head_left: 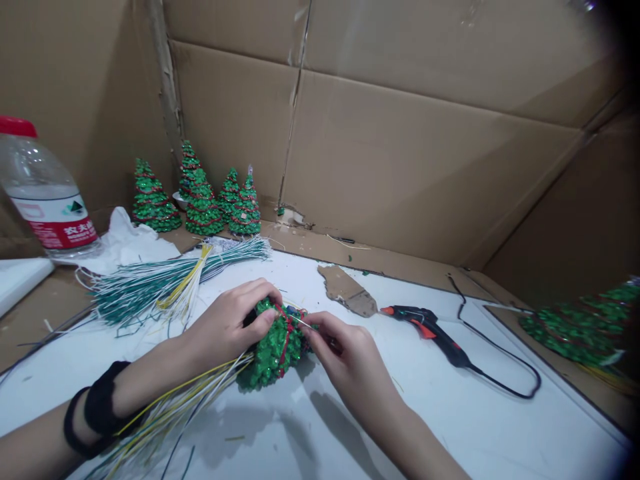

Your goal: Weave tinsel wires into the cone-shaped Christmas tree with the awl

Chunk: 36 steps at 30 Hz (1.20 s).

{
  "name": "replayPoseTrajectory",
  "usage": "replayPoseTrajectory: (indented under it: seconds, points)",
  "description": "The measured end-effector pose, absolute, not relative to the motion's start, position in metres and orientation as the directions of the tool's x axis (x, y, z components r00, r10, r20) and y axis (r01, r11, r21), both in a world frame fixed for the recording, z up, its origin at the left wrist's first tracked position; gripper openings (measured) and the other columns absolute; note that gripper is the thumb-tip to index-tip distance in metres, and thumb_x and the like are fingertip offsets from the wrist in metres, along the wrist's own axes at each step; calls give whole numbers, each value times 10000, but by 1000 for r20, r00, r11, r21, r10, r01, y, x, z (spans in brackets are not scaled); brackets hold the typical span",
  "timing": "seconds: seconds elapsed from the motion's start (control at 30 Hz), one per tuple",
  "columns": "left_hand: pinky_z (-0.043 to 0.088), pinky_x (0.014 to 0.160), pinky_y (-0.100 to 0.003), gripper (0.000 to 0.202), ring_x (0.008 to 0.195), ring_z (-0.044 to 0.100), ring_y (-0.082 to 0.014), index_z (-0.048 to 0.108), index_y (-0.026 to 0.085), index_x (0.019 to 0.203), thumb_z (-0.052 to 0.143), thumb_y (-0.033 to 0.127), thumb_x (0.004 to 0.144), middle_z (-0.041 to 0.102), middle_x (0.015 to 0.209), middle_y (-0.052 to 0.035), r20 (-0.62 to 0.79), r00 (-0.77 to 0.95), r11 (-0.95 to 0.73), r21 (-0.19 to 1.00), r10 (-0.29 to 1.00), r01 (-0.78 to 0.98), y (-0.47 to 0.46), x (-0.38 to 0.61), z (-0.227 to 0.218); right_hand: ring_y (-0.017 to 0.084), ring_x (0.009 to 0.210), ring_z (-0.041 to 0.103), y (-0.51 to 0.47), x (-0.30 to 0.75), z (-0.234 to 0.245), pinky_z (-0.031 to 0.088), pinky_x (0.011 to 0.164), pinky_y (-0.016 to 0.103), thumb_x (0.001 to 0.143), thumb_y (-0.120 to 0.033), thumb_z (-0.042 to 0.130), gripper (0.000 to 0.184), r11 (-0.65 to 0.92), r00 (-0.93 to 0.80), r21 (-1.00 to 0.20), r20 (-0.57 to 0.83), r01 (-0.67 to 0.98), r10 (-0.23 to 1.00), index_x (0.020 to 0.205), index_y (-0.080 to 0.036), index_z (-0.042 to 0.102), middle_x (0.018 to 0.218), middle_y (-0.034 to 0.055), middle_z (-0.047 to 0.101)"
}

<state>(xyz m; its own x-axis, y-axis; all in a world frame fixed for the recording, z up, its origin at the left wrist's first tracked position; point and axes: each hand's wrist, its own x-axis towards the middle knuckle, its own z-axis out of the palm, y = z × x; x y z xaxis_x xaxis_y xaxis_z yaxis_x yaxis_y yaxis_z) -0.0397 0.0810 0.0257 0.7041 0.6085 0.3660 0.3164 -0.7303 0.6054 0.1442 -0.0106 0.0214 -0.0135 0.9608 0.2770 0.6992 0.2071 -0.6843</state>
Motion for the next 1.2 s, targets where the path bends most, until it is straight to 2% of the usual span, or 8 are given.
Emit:
replayPoseTrajectory:
  seconds: [0.2,0.4,0.6,0.77,0.97,1.2]
  points:
    - [378,748,-313,264,836,517,-185,531,184,900,358,383,883,556,869,-15,374,694,-727,608,616,318,80,-39,26,111,524,436,-6,145,36,275,502,205,884,-247,477,141,123,-35,-646,147,753,988,837,-214,605,605,-28,567]
    - [377,746,-312,262,837,520,-183,539,187,907,366,383,885,561,866,-11,375,693,-729,606,615,319,79,-39,24,110,541,435,-8,146,40,276,519,211,903,-252,452,133,162,-101,-598,134,785,986,855,-221,571,619,-39,548]
    - [390,764,-314,260,858,527,-189,541,193,915,364,380,880,575,889,-20,372,701,-732,604,608,315,79,-39,25,117,547,443,-15,160,52,296,522,216,961,-320,346,216,230,-191,-567,130,791,973,1046,-241,529,625,-44,510]
    - [396,754,-319,275,844,528,-195,537,192,900,352,394,878,577,882,-28,355,709,-726,608,610,321,80,-39,26,114,582,472,-17,174,54,322,538,214,938,-210,377,263,300,-296,-510,91,806,951,1097,-268,578,677,-27,572]
    - [408,755,-314,302,845,534,-193,546,186,911,344,409,879,584,891,-30,351,703,-721,610,618,329,81,-38,27,102,625,513,-17,174,48,367,596,209,790,4,354,500,324,-293,-528,144,785,945,1095,-280,630,727,-26,615]
    - [411,755,-312,322,840,541,-194,548,186,913,329,420,881,588,889,-26,341,696,-708,619,632,340,80,-38,27,105,632,521,-20,171,48,365,609,216,705,44,356,629,270,-246,-516,117,813,962,1139,-323,626,744,-30,628]
